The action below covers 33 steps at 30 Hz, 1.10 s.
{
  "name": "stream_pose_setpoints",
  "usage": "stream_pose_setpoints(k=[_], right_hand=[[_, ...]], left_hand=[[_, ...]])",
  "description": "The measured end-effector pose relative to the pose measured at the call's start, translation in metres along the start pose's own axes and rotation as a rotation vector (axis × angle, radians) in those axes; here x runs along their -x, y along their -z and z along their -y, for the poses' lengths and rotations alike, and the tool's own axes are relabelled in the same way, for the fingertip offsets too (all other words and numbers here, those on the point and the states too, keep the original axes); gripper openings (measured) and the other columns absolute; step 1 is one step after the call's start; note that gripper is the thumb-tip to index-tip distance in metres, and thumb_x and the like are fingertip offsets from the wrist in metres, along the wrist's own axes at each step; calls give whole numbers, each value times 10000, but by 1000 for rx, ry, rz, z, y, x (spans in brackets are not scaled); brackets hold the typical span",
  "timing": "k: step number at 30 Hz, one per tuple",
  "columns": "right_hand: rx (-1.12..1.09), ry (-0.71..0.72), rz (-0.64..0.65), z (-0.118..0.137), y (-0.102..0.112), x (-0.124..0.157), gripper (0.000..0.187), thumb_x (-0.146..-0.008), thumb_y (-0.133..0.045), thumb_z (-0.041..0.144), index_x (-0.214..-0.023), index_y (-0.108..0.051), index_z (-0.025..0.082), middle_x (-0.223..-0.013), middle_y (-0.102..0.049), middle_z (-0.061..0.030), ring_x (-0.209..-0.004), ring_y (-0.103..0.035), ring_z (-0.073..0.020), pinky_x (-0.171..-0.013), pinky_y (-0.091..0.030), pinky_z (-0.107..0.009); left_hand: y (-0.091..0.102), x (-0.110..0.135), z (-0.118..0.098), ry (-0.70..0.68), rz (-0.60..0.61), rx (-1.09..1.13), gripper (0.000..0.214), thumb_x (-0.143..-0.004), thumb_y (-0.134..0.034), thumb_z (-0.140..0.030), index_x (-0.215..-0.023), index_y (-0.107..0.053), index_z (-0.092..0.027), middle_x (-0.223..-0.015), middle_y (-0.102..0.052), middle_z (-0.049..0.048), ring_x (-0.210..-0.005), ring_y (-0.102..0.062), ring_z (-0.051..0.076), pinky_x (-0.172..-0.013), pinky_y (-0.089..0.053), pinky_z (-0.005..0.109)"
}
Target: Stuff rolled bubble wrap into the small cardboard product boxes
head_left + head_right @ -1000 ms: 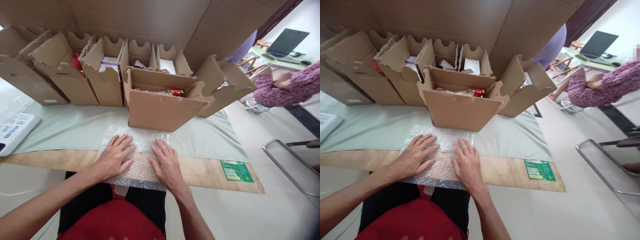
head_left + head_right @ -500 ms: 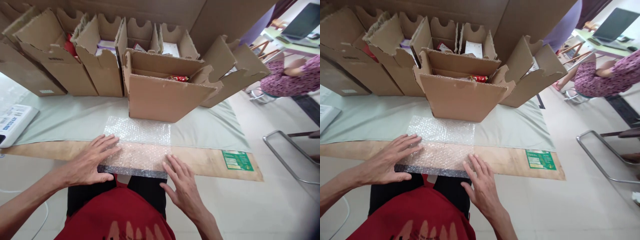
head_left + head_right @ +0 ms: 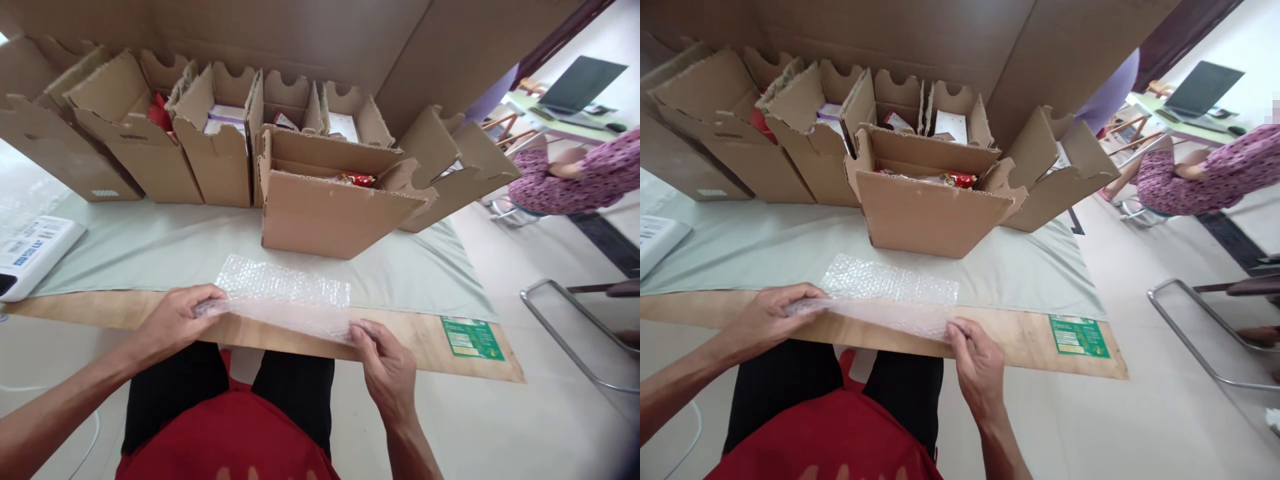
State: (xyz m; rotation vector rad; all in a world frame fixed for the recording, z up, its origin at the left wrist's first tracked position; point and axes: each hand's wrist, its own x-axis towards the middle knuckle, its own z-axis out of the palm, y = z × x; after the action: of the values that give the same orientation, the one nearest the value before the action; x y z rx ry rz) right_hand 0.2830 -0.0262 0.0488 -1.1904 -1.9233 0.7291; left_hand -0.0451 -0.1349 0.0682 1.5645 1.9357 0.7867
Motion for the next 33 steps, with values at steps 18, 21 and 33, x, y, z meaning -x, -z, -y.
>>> stream_pose_setpoints(k=[18,21,33], right_hand=[[503,264,24,-39,-24,-45,249,-1036,-537,390,-1039,-702,204,-990,-729,-93,-862,-615,-263,-794,-481,-402],[582,258,79,-41,-22,-52,405,-998,-558,467,-1259,-645,171,-1274,-664,-160,-1045,-603,-341,-856,-479,-472],[119,31,189,-13,-6,-34,203,-943,-611,393,-816,-584,237,-772,-698,-20,-654,-656,-197,-610,-520,-303]], left_hand=[[-24,-39,2,-3,-149,-478,369,-941,-475,-363,-1215,-666,-207,-963,-744,92,-851,-708,267,-745,-533,348],[-19,-39,4,-26,-191,-622,435,-937,-504,-418,-1241,-652,-143,-1028,-689,166,-963,-671,351,-818,-535,449],[-5,-44,11,16,-77,-457,240,-894,-537,-396,-731,-536,-220,-890,-621,90,-858,-612,276,-759,-490,398]])
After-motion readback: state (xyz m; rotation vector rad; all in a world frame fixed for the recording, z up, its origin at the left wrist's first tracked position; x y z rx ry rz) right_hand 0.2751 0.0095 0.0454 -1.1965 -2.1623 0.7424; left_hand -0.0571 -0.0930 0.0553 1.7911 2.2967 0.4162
